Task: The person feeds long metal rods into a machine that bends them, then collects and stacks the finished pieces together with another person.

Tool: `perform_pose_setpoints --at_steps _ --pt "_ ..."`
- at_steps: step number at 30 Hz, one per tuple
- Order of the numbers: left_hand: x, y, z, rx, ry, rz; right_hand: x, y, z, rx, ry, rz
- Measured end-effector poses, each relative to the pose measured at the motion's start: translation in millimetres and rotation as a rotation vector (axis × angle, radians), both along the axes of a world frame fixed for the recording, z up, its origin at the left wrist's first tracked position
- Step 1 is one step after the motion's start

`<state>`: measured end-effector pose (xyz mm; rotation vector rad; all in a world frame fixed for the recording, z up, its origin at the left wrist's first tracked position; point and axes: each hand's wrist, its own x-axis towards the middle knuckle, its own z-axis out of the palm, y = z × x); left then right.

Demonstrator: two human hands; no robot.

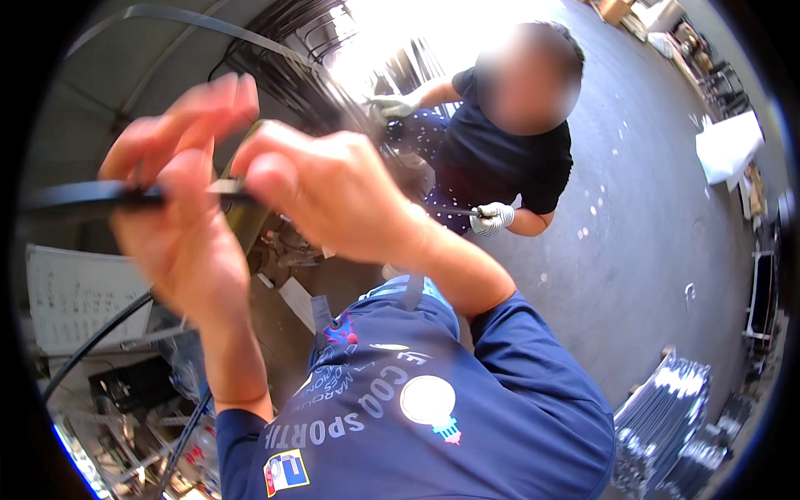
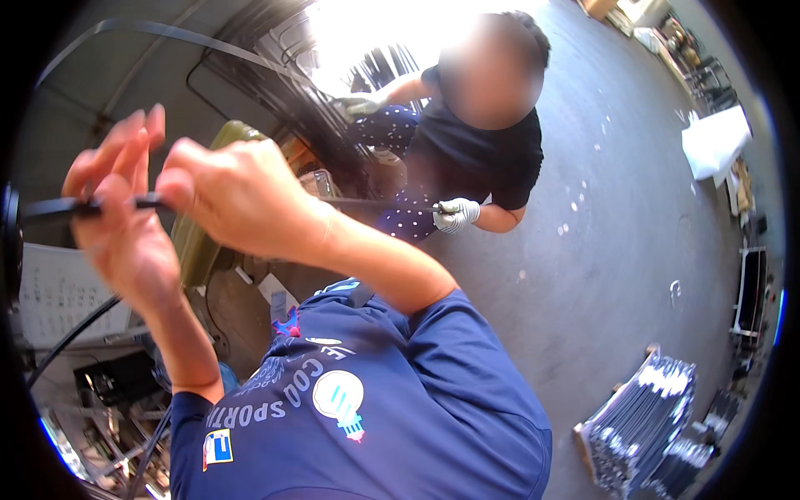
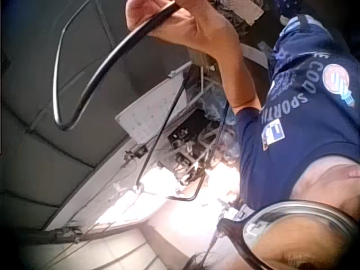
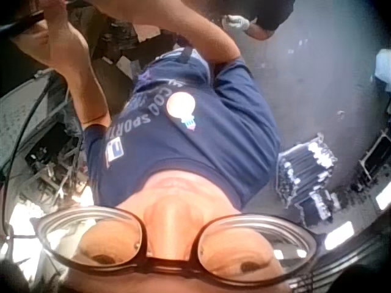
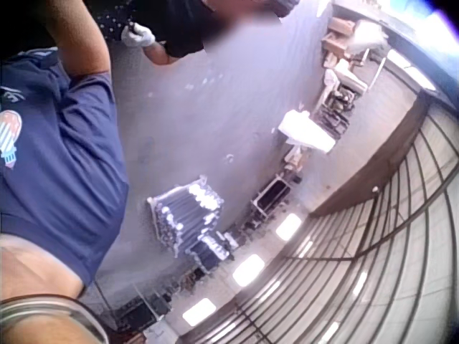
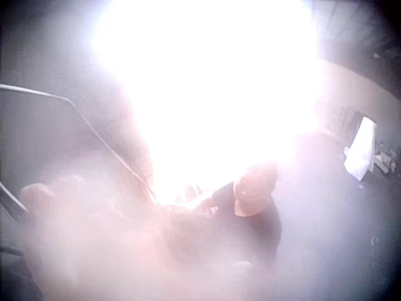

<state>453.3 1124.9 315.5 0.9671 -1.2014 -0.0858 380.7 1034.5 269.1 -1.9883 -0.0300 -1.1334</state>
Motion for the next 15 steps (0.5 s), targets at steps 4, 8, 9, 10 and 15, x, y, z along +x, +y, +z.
perform_pose_setpoints --at_steps 4,8,9,10,15 --pt "-10.7 71.1 38.9 -0.061 0.331 -0.34 -36.8 26.4 -6.5 -0.064 0.013 0.123" --pt "-21.4 106.3 46.9 -0.222 0.265 -0.251 -74.2 41.1 -53.1 -0.074 0.156 0.032" --pt "-18.2 118.9 46.1 -0.259 0.24 -0.261 -81.3 43.3 -60.5 -0.003 0.127 -0.028" --pt "-15.8 126.9 44.8 -0.304 0.217 -0.267 -87.6 45.5 -70.1 0.049 0.186 -0.096" --pt "-25.5 152.5 33.2 -0.496 0.149 -0.163 -122.4 37.2 -96.8 0.107 0.332 -0.321"
